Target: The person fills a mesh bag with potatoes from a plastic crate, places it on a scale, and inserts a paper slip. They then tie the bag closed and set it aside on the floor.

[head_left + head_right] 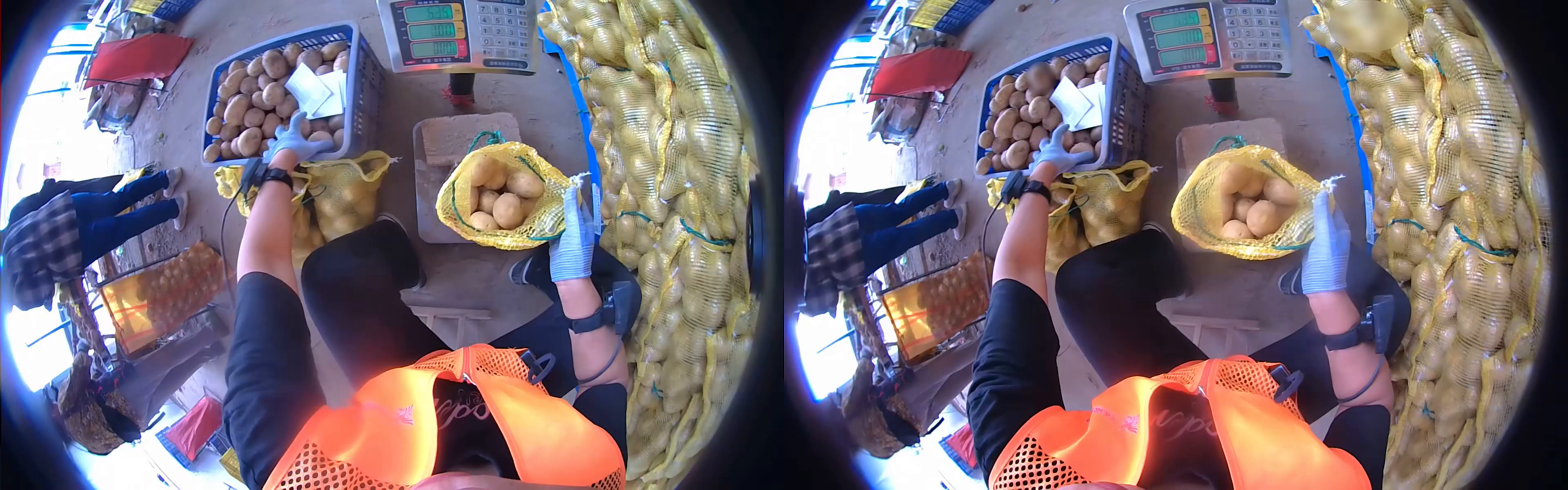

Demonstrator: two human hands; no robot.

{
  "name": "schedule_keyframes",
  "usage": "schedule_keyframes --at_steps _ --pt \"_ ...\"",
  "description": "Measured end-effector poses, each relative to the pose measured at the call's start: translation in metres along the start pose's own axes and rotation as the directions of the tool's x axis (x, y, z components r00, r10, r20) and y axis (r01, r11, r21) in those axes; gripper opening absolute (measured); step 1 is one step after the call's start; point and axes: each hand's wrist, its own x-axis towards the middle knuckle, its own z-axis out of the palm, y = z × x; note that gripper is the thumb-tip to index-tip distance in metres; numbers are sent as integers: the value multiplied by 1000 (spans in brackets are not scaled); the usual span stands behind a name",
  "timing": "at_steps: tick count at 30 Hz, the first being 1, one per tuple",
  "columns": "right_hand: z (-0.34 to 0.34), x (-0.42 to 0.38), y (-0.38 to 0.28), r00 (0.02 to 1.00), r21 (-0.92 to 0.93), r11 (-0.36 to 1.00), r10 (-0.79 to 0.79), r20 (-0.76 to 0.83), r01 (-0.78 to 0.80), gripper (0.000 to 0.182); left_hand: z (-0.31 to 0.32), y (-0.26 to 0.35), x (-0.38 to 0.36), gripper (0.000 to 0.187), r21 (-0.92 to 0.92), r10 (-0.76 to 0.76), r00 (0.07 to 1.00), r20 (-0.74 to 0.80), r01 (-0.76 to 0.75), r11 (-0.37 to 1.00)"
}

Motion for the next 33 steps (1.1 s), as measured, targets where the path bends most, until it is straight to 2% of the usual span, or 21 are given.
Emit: schedule_keyframes --at_steps 2,4,5,8,12,14,18,19,21,23,24,25,26,27,28,29,30,31,33 --pt "1 1 -1 1000 -7 1000 -8 5 8 36 7 -8 9 95 -38 25 996 81 -22 999" --pt "4 3 0 1000 -28 999 -20 8 20 36 3 -7 12 90 133 109 991 80 -119 984" --pt "3 5 4 1000 -38 999 -26 -7 26 36 -10 -2 7 83 163 151 983 108 -167 972" --pt "6 9 8 995 73 993 98 -11 -97 35 7 -16 31 75 189 327 943 65 -334 924" --pt "7 11 7 995 109 989 92 49 -97 32 15 -18 38 72 61 351 928 121 -360 931" --pt "6 12 6 995 112 989 86 58 -92 32 13 -8 34 74 168 362 923 129 -380 910" --pt "11 8 3 998 32 998 58 24 -59 34 12 0 34 73 241 364 916 168 -396 886" --pt "12 7 2 1000 -16 1000 23 -1 -23 36 6 6 24 68 244 339 930 145 -365 898" --pt "9 6 4 998 -41 998 -52 44 54 35 13 0 22 62 216 346 938 40 -346 913" --pt "8 4 4 998 -68 996 -47 48 50 33 15 -7 28 58 123 348 929 -126 -334 935" --pt "7 3 5 997 -70 996 -55 47 58 32 10 -6 28 55 -5 249 958 -140 -252 968" --pt "7 1 5 997 -71 995 -64 50 67 31 8 -13 33 52 -352 232 964 -127 -263 898" --pt "9 -2 3 995 -33 996 -77 59 79 30 12 -19 33 53 -681 184 974 -134 -225 697" --pt "9 -5 1 996 -30 997 -69 61 71 29 -7 -11 3 55 -907 134 984 -118 -162 389" --pt "9 -7 1 996 -13 998 -68 61 69 29 -31 6 -33 58 -991 130 991 -13 -31 133" --pt "9 -9 1 996 4 998 -68 65 67 29 -54 24 -72 62 -985 150 985 89 109 -132" --pt "10 -10 1 995 9 998 -70 65 69 29 -68 38 -106 62 -945 272 960 68 150 -290" --pt "10 -10 2 995 7 997 -74 70 73 29 -80 52 -139 63 -877 383 923 25 204 -435" --pt "10 -11 6 993 10 997 -81 86 80 29 -105 98 -214 64 -787 414 901 131 348 -509"
